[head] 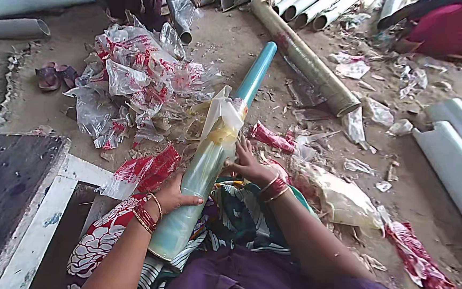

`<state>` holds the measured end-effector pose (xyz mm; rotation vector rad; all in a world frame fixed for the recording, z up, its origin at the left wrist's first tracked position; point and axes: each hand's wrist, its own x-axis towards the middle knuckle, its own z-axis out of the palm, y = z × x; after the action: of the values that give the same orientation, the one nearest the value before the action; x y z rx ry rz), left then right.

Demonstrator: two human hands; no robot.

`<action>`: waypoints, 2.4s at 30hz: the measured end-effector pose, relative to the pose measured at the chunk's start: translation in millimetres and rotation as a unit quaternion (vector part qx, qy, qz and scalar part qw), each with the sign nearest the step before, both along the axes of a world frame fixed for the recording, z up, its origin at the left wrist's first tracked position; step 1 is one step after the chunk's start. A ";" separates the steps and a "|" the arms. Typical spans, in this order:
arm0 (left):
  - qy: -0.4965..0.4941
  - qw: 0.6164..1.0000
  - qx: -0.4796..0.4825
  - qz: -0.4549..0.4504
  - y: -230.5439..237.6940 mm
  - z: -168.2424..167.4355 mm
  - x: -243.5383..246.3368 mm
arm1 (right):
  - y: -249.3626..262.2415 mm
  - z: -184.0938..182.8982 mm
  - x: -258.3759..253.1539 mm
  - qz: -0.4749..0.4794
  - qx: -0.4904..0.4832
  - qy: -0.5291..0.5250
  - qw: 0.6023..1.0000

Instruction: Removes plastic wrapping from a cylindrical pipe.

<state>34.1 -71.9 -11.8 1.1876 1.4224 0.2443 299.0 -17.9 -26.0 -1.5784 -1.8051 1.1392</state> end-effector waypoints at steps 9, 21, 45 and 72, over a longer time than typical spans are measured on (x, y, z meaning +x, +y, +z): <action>0.174 0.980 0.041 -0.086 -7.9 10.2 27.6 | 43.3 -12.4 -75.8 -0.147 0.124 -0.159 0.968; 0.246 0.959 0.025 -0.137 -13.3 20.1 38.4 | 75.3 -5.1 -40.2 -0.185 0.143 -0.220 0.947; 0.236 0.962 0.016 -0.138 -13.3 16.3 38.8 | 116.1 -10.7 -34.1 -0.153 0.152 -0.205 0.955; 0.068 0.994 -0.008 -0.087 -6.7 -5.9 25.7 | 158.6 -4.7 104.3 -0.168 -0.056 0.019 0.984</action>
<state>59.8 -78.7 -17.7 1.3260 1.4256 0.0312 403.3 140.7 -30.7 -1.8283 -1.3997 1.1149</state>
